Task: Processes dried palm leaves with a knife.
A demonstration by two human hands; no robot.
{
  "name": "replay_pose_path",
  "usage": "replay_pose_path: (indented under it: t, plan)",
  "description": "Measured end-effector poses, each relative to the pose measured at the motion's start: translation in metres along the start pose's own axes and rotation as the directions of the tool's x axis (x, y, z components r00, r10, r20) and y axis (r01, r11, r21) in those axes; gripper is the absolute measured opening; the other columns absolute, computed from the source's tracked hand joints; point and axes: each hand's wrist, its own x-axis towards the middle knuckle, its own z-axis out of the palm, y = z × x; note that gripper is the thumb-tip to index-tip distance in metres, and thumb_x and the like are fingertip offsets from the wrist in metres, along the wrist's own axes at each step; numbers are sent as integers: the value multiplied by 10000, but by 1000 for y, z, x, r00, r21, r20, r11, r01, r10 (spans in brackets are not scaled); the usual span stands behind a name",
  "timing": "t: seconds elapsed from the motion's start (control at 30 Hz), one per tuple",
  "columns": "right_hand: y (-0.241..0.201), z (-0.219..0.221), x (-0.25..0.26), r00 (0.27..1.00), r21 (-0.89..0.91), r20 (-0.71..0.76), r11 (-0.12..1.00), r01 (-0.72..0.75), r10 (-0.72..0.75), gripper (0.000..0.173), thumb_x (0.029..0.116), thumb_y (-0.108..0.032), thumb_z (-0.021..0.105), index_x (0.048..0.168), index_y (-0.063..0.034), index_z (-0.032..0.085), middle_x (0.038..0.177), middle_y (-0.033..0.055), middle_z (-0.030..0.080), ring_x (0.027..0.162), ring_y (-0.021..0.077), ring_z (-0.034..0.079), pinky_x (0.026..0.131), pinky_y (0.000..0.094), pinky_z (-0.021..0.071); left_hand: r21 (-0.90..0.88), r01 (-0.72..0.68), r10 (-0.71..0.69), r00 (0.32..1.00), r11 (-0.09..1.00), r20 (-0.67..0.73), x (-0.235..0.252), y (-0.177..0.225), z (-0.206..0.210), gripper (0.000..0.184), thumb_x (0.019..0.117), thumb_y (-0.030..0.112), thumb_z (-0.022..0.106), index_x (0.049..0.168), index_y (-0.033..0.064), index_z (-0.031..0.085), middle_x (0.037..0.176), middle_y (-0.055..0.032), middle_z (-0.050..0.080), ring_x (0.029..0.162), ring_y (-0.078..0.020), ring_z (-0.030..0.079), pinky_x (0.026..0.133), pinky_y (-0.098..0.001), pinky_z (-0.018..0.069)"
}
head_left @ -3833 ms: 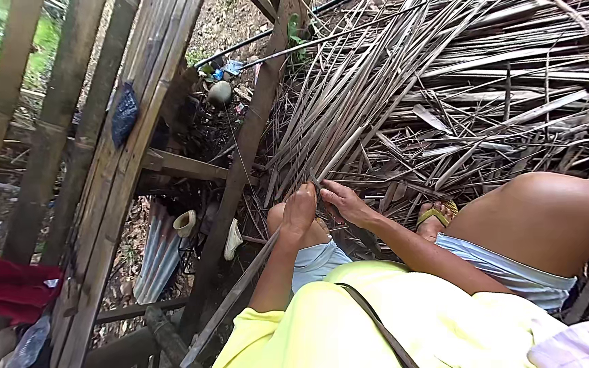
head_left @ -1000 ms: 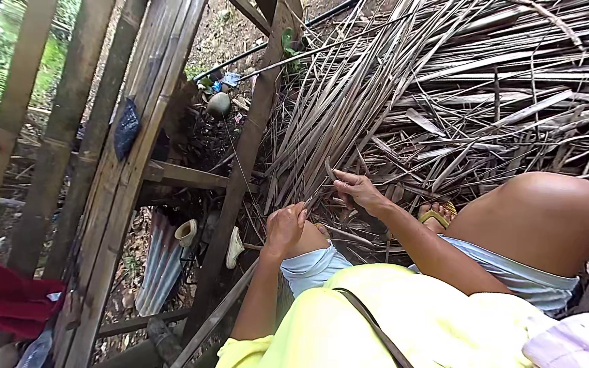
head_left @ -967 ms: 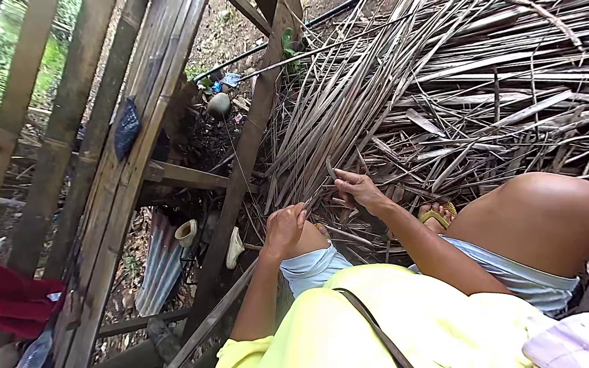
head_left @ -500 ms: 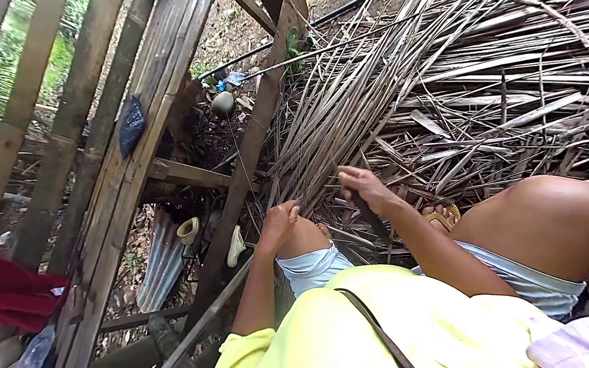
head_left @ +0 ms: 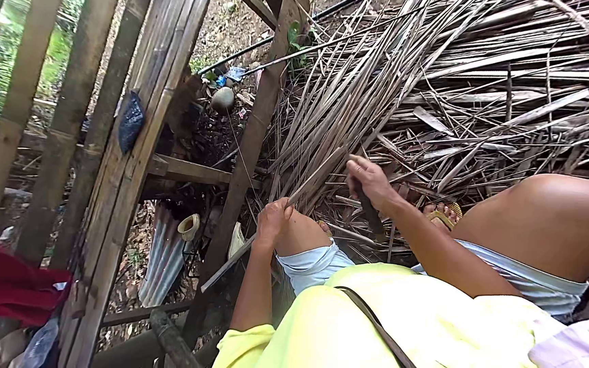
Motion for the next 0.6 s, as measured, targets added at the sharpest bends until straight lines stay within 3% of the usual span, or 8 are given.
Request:
replay_pose_path:
  t: [0.13, 0.23, 0.33, 0.47, 0.6]
  plan:
    - [24, 36, -15, 928, -133, 367, 991, -19, 67, 572, 1099, -304, 451, 1615, -119, 288, 687, 52, 560, 501, 134, 536, 478, 285, 494, -57, -63, 57, 994, 996, -93, 12, 20, 8, 247, 1069, 190, 560, 978, 10, 703, 839, -183, 703, 757, -351, 699, 737, -564, 568]
    - [32, 44, -17, 896, -152, 435, 988, -29, 93, 617, 1104, -296, 440, 1650, -155, 192, 690, 35, 535, 503, 117, 513, 492, 270, 484, -67, -107, 98, 986, 992, -133, 16, 32, 15, 177, 1034, 123, 594, 952, 0, 690, 829, -198, 682, 740, -363, 687, 702, -566, 565]
    - [33, 38, -13, 923, -153, 375, 988, -25, 81, 589, 1105, -314, 447, 1642, -176, 249, 688, 42, 535, 507, 121, 508, 489, 271, 477, -25, -145, 139, 977, 989, -161, 16, 40, 22, 170, 1014, 93, 608, 913, -18, 689, 837, -215, 691, 799, -384, 702, 732, -569, 564]
    - [38, 35, -9, 944, -157, 326, 988, -9, 60, 542, 1107, -309, 446, 1605, -144, 312, 678, 37, 524, 494, 116, 505, 475, 260, 467, 32, -84, 87, 988, 996, -125, 6, 64, 22, 184, 1029, 71, 573, 947, -53, 681, 934, -244, 708, 923, -407, 716, 825, -568, 564]
    - [39, 34, -6, 959, -174, 282, 985, 16, 34, 359, 1105, -299, 455, 1394, -87, 485, 666, 43, 514, 480, 116, 500, 464, 259, 465, 46, -121, 128, 970, 992, -205, 5, 68, 38, 205, 1022, 42, 553, 899, -62, 680, 902, -236, 714, 876, -401, 725, 786, -558, 573]
